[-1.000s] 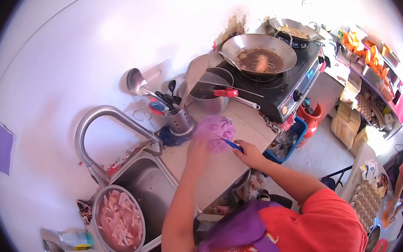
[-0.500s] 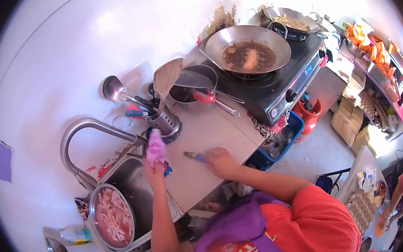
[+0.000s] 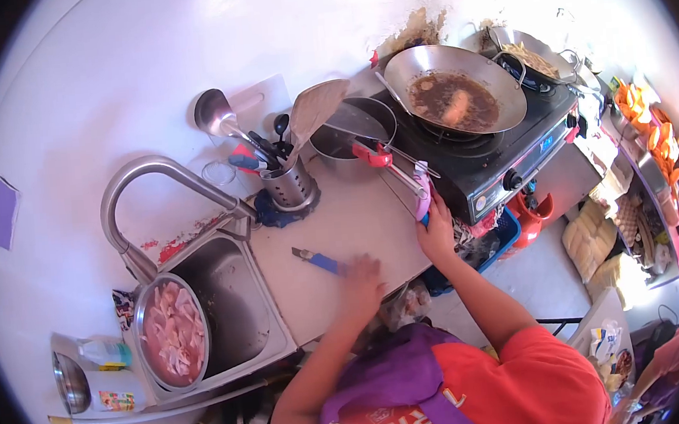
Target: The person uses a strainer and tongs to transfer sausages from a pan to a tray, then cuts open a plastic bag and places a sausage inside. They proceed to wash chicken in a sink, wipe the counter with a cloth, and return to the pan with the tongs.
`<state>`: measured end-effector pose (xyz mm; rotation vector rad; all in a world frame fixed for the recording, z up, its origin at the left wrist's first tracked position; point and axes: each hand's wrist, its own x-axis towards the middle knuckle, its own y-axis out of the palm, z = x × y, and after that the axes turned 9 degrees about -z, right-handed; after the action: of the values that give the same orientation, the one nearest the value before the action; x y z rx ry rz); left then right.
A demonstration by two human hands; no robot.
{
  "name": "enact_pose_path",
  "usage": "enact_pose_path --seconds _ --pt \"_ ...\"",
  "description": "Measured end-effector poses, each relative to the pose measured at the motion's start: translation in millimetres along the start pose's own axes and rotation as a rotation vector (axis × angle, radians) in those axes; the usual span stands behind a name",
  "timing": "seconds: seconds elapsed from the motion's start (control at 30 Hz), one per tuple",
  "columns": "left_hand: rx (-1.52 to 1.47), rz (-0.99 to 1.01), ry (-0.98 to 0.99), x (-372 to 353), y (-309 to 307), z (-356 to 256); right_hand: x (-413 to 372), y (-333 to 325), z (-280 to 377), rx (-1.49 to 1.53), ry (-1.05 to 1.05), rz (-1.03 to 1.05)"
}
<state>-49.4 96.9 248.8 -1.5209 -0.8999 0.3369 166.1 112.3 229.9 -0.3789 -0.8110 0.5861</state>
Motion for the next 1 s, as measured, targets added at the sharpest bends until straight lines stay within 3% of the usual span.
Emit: enact_pose_path --seconds 0.1,0.2,0.23,0.27,0.33,0.37,0.47,0.5,0.57,0.6,0.7,0.8,0.93,1.0 --pt "-0.006 0.015 -0.098 -13 1 28 22 20 9 -0.217 0.096 0.127" --pt "0.036 -0.025 -0.124 -28 -9 55 36 77 -17 -0.406 -0.005 0.146" --pt "0.031 -0.058 -0.125 -33 -14 64 36 100 -30 -0.394 -0.085 0.038" --pt "0.025 -0.088 -0.127 -38 -16 68 38 106 -32 -0.358 -0.049 0.136" --pt "-0.222 -0.191 -0.163 -50 -22 59 41 97 -13 -0.286 0.027 0.331" --pt "-0.348 -0.248 -0.180 -55 -24 52 34 73 4 -0.287 -0.137 0.354" --pt "-1.539 0.117 -0.909 -79 -6 14 17 29 23 0.111 -0.464 0.302" --pt "-1.684 0.194 -1.015 -86 2 9 21 7 40 0.243 -0.340 0.382" --pt "-1.971 0.358 -1.230 -98 27 5 22 21 -4 0.121 -0.108 0.379" --pt "-2.036 0.368 -1.269 -101 39 6 25 29 -22 0.056 0.007 0.375" --pt "-2.264 0.343 -1.360 -113 80 6 42 41 -29 -0.033 0.056 0.319" --pt "-2.434 0.176 -1.372 -109 107 7 46 82 -39 0.038 -0.256 0.366" --pt "-2.466 0.080 -1.445 -105 117 -3 25 62 21 0.081 -0.489 0.449" --pt "-2.465 0.045 -1.458 -101 115 0 -6 47 35 0.239 -0.591 0.538"
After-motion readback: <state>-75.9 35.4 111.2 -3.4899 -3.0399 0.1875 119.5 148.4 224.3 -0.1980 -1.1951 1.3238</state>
